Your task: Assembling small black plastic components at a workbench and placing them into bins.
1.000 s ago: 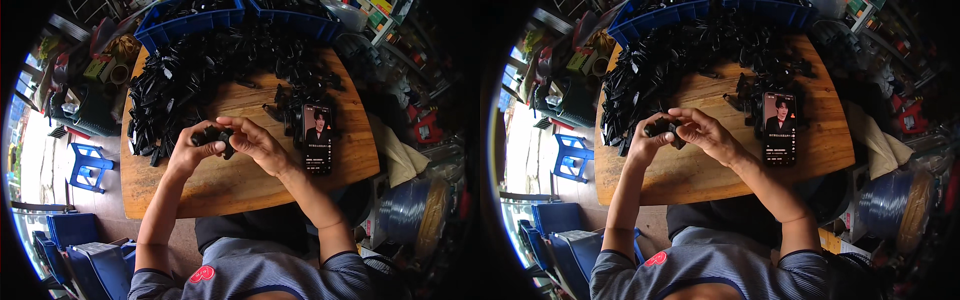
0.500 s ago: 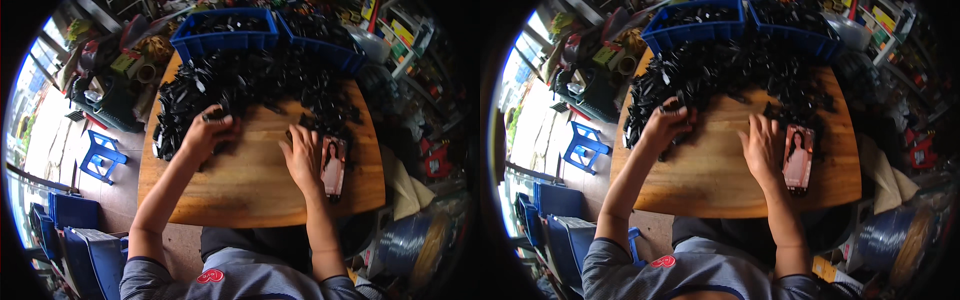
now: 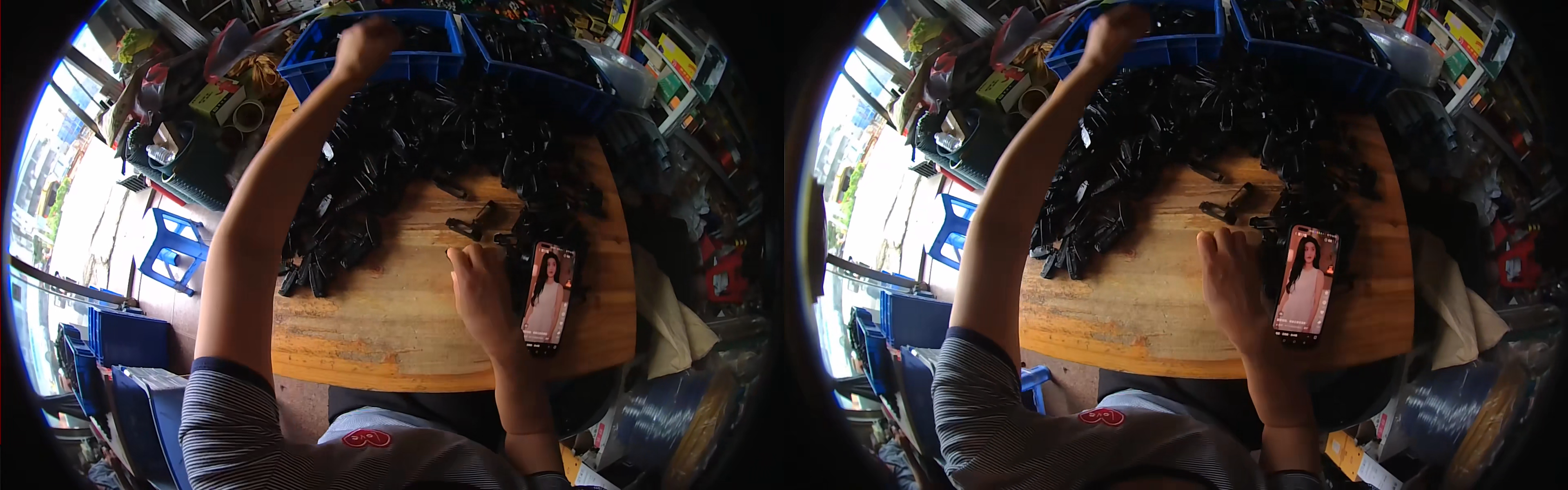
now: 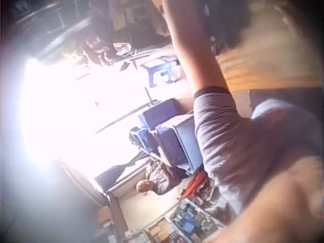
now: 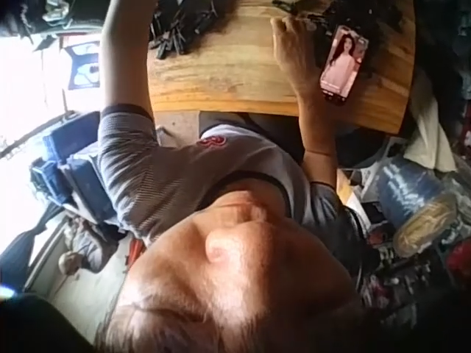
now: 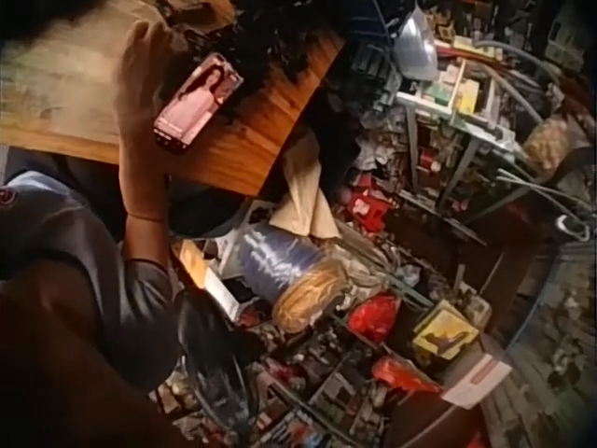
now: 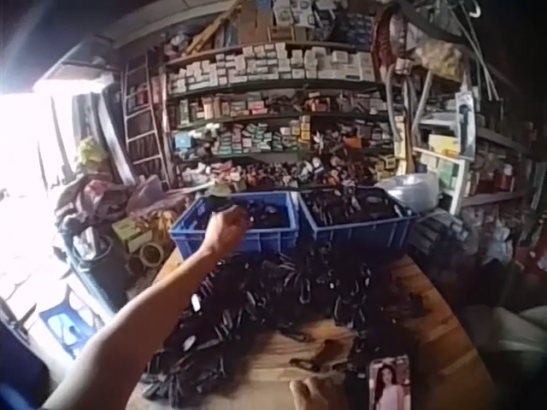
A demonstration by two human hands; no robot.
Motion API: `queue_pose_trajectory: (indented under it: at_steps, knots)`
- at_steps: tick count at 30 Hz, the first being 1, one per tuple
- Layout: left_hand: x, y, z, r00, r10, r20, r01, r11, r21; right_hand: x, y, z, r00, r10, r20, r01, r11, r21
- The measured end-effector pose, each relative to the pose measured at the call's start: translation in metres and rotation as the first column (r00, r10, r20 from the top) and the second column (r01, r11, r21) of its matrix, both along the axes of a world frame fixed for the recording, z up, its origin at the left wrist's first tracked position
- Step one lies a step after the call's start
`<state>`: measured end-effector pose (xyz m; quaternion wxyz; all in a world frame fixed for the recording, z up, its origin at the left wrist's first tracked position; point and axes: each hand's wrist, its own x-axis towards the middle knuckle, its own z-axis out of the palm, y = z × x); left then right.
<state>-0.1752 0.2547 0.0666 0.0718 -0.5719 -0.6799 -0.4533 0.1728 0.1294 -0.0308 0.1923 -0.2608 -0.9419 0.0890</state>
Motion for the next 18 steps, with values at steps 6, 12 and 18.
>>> queue_pose_trajectory:
  at_steps: [6,12,18]
  knots:
    - [0.043,-0.064,-0.101,0.83,-0.082,-0.551,-0.204,0.875,-0.438,-0.006,-0.009,0.006,0.999,0.032,-0.01,-0.032,0.999,-0.031]
    - [0.089,-0.142,-0.069,0.89,-0.382,-0.247,0.209,0.826,-0.524,-0.006,-0.012,0.002,0.997,0.068,-0.033,-0.069,0.997,-0.035]
    - [0.046,-0.244,-0.022,0.942,-0.167,0.292,0.2,0.976,-0.088,0.0,-0.012,0.007,0.996,0.075,-0.039,-0.077,0.995,-0.067]
